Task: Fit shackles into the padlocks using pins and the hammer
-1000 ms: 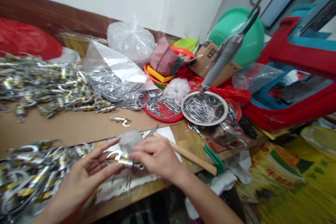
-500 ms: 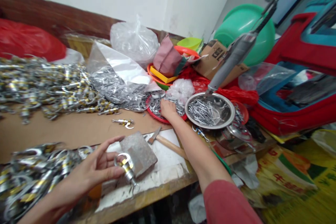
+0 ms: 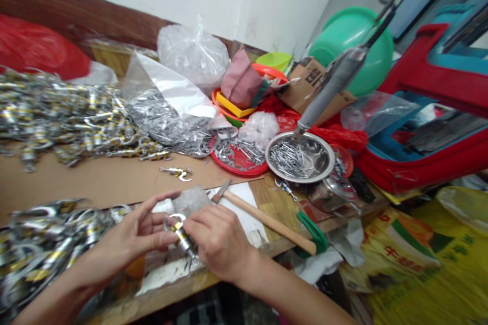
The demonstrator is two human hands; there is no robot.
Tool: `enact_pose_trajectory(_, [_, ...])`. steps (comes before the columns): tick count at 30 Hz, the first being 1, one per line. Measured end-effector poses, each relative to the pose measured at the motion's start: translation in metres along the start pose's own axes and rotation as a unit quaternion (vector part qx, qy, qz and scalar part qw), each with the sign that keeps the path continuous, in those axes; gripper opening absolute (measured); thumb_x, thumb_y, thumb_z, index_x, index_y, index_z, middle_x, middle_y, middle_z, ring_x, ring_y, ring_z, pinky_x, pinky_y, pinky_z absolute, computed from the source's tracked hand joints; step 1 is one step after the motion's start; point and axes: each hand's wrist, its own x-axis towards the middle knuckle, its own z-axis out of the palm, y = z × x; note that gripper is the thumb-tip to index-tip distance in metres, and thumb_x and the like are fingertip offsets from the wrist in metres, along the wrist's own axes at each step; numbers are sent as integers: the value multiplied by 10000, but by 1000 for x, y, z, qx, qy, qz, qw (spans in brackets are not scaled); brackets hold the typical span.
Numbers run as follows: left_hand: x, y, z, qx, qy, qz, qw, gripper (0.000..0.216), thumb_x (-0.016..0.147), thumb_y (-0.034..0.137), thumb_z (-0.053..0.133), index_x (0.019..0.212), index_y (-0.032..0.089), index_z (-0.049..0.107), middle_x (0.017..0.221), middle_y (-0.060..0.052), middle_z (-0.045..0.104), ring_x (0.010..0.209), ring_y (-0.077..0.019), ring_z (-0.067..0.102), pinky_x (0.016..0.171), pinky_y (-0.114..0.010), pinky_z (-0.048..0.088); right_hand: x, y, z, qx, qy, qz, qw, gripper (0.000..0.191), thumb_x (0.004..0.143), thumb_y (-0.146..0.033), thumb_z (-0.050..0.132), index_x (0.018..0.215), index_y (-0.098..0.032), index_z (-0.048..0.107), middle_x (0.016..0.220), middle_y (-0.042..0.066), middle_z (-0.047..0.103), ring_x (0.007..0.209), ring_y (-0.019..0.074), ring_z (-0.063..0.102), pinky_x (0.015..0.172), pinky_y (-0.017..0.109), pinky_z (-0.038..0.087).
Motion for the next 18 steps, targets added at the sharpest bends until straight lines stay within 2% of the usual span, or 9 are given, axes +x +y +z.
enact_pose_trajectory(5, [-1, 0, 0, 8, 2, 4, 1000, 757, 615, 171, 725, 1246, 184, 308, 759, -1, 635, 659, -130, 575, 588, -253, 441, -2, -6, 3, -46, -20, 11, 999, 253, 877, -115, 388, 887, -125, 640, 780, 87, 659, 714, 174, 573, 616, 290, 462])
enact_pose_trajectory(10, [-1, 0, 1, 10, 11, 3, 1000, 743, 603, 196, 733, 1239, 194, 348, 758, 0, 633, 664, -142, 588, 595, -260, 445, -5, 0, 7, -14, 33, -39, 999, 210, 863, -84, 413, 914, -104, 616, 807, 91, 661, 788, 172, 581, 676, 289, 475])
enact_pose_trajectory(13, [-2, 1, 1, 9, 13, 0, 1000, 772, 595, 191, 736, 1257, 190, 339, 767, -5, 637, 678, -148, 591, 610, -266, 444, -5, 2, 7, -10, 17, -62, 998, 201, 862, -86, 422, 942, -104, 606, 826, 93, 658, 828, 175, 575, 701, 293, 476])
enact_pose_trajectory(15, [-2, 2, 2, 5, 12, -1, 1000, 788, 590, 189, 737, 1265, 185, 330, 768, -7, 638, 685, -151, 589, 612, -267, 443, -5, -1, 5, -11, -9, -40, 999, 218, 870, -89, 403, 946, -113, 606, 822, 89, 652, 813, 171, 568, 695, 293, 474])
enact_pose_trajectory(18, [-4, 4, 3, 5, 15, -4, 1000, 756, 597, 181, 731, 1247, 180, 344, 758, -1, 628, 671, -145, 579, 606, -266, 443, -8, -11, 5, -15, -29, 29, 999, 251, 879, -96, 375, 977, -127, 604, 832, 85, 640, 821, 180, 551, 713, 318, 465])
